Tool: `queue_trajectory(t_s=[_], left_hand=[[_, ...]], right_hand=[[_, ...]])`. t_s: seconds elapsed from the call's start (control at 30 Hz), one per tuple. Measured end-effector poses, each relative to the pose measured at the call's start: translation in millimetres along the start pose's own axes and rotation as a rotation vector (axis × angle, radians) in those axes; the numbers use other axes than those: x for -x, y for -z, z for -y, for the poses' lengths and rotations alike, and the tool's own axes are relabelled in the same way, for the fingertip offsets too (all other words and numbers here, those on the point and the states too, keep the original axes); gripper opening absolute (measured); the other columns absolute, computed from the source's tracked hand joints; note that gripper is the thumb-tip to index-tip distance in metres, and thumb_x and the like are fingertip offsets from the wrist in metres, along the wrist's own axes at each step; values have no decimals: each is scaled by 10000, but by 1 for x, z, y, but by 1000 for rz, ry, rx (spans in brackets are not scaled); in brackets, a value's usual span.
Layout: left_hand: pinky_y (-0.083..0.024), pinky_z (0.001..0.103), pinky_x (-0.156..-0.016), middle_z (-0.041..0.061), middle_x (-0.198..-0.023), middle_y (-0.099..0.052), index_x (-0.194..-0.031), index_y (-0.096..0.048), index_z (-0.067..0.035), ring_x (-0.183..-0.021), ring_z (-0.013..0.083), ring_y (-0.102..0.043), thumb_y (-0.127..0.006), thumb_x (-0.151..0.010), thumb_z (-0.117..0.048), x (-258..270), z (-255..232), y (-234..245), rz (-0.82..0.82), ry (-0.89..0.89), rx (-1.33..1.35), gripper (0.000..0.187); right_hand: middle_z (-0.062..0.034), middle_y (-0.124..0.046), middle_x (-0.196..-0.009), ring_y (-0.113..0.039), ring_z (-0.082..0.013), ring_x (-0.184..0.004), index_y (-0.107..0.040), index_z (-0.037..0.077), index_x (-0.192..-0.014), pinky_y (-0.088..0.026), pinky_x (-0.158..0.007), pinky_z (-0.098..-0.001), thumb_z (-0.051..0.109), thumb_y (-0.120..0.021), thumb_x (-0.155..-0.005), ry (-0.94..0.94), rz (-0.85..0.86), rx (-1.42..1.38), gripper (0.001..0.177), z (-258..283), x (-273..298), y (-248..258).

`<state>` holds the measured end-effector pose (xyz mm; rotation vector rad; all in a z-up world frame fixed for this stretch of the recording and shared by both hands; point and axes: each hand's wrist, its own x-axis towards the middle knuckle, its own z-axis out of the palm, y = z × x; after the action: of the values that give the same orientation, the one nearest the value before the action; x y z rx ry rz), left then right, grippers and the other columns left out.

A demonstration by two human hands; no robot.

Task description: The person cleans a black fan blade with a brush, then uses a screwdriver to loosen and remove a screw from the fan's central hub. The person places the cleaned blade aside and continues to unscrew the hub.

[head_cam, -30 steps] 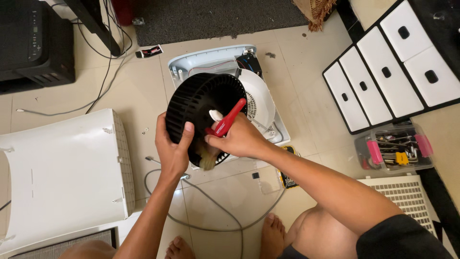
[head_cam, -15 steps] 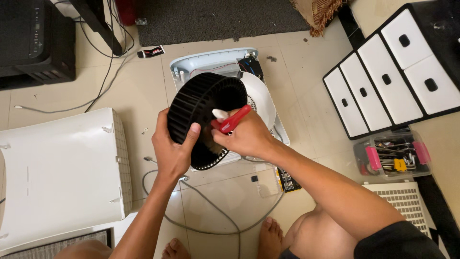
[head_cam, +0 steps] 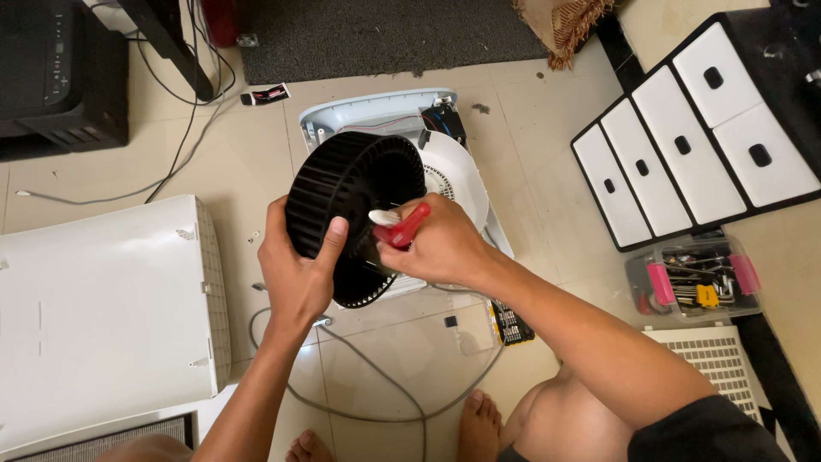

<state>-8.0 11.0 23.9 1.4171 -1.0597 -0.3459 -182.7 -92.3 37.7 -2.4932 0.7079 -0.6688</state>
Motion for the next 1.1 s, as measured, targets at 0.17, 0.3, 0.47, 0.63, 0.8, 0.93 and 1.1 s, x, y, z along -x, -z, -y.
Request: queue_trajectory(t_s=[0.17, 0.3, 0.47, 0.63, 0.8, 0.93, 1.1], left_hand=[[-548, 330, -878, 128, -1046, -733, -1254, -574, 22, -950, 188, -695, -738, -941, -399, 0, 0, 1, -4, 25, -11, 549], [-538, 319, -865, 111, -1037, -718, -1242, -570, 20, -934, 167, -666, -707, -965, -432, -2, 6, 3, -50, 63, 20, 547], [-509, 289, -891, 71, -1047, -649, -1199, -584, 13, -964, 139, -592, -656, -1003, -480, -6, 17, 8, -66, 139, 185, 536], [-496, 287, -859, 62, -1011, -629, -1126, -598, 14, -934, 131, -566, -659, -984, -518, -10, 33, 9, -92, 264, 295, 554], [-540, 296, -831, 39, -1024, -653, -1110, -582, -27, -946, 125, -612, -610, -935, -541, -13, 41, 6, -116, 434, 523, 544], [-458, 310, -836, 115, -1013, -571, -1131, -579, 54, -934, 170, -498, -640, -1032, -525, -4, 36, -6, 6, 372, 360, 591], [-535, 335, -884, 122, -1096, -648, -1168, -571, 13, -1002, 179, -616, -600, -958, -549, -7, 27, 3, -47, 461, 459, 600]], right_hand=[[-113, -673, -721, -649, -345, -642, -684, 27, -716, -530, -601, -448, 184, -711, -805, 62, 76, 244, 183, -3, -1, -10], [-109, -680, -806, -665, -322, -647, -722, 47, -947, -540, -570, -427, 161, -707, -848, 135, -155, 241, 151, -12, -2, -7], [-125, -684, -870, -670, -320, -663, -702, 9, -1057, -536, -569, -400, 171, -725, -868, 141, -329, 249, 250, -21, -6, 2], [-101, -693, -747, -677, -298, -681, -715, 65, -754, -552, -646, -391, 322, -795, -937, -83, 6, 176, 326, -18, 0, -9], [-88, -705, -870, -683, -303, -684, -745, 71, -1025, -545, -602, -392, 199, -742, -914, 35, -249, 141, 169, -19, 1, 4], [-98, -695, -917, -694, -320, -762, -761, 65, -1163, -543, -637, -394, 65, -718, -840, 157, -277, 262, 326, -1, -1, 1], [-63, -730, -939, -724, -254, -746, -748, 73, -1082, -578, -668, -326, 150, -780, -891, 203, -196, -3, 209, 11, 7, 6]])
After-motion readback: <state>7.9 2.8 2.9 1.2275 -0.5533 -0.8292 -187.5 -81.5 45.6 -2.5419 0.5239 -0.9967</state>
